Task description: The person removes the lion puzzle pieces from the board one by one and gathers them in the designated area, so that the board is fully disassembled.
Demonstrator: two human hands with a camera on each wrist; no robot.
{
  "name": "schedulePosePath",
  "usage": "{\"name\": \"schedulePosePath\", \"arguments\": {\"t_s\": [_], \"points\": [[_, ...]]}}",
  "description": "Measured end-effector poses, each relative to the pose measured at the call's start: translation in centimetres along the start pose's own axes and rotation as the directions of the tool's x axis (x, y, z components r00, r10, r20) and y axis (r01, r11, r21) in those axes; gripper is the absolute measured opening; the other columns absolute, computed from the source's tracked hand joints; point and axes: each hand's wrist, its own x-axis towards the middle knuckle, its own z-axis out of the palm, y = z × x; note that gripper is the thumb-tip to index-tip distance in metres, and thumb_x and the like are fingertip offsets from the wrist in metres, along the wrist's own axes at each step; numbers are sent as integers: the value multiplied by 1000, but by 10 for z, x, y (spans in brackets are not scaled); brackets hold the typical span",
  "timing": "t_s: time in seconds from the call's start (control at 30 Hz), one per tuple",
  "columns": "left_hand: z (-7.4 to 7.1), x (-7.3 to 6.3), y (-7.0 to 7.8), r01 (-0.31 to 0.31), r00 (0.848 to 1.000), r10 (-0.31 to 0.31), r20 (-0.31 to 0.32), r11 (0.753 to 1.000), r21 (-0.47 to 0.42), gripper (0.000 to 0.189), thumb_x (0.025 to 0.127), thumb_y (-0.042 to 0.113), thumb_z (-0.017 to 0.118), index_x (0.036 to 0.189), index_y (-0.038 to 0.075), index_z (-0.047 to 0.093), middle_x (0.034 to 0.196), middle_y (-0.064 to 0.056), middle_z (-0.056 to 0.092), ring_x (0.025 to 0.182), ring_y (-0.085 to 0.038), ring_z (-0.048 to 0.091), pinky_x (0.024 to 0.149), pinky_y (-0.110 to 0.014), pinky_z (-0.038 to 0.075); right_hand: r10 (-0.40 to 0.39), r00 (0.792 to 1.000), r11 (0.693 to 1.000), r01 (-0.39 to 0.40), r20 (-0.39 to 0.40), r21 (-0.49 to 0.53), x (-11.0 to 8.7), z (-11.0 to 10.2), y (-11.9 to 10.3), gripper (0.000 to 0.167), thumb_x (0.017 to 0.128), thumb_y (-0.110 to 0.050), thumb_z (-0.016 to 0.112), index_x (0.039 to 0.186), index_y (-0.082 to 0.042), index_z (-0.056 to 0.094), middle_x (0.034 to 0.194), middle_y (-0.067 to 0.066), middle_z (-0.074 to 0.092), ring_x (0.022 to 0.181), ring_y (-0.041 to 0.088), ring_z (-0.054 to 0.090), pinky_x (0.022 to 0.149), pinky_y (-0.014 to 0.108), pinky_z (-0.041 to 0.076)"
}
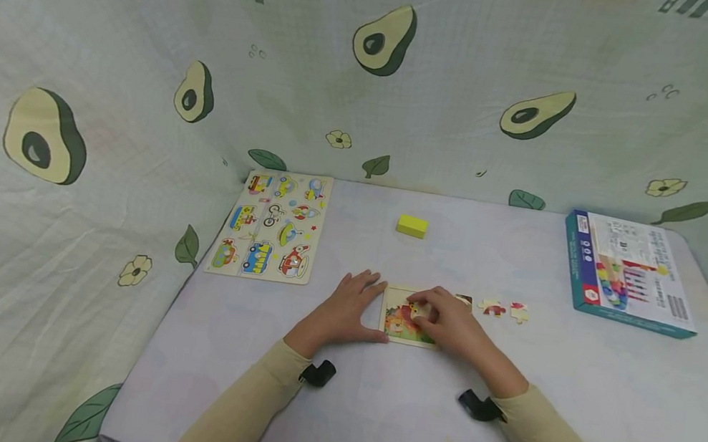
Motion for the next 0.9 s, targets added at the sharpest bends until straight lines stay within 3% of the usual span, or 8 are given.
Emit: {"name": "schedulePosePath", "arguments": {"t_s": [0.57,0.9], "points": [[-2,-1,2,4,1000,-3,3,1000,-9,105,79,69,75,160,16,34,166,-5,27,156,-22,14,128,-43,4,65,996,997,-62,63,-47,3,0,-8,38,94,-14,72,132,-12,68,103,3,59,74,13,49,60,28,43],[-2,-1,2,-2,1000,2,8,1000,-11,104,80,67,75,160,16,33,166,-5,27,156,-23,13,128,-44,5,54,997,998,-51,52,-48,4,2,-5,28,94,-14,73,121,-14,72,102,2,58,76,13,49,60,28,43]]}}
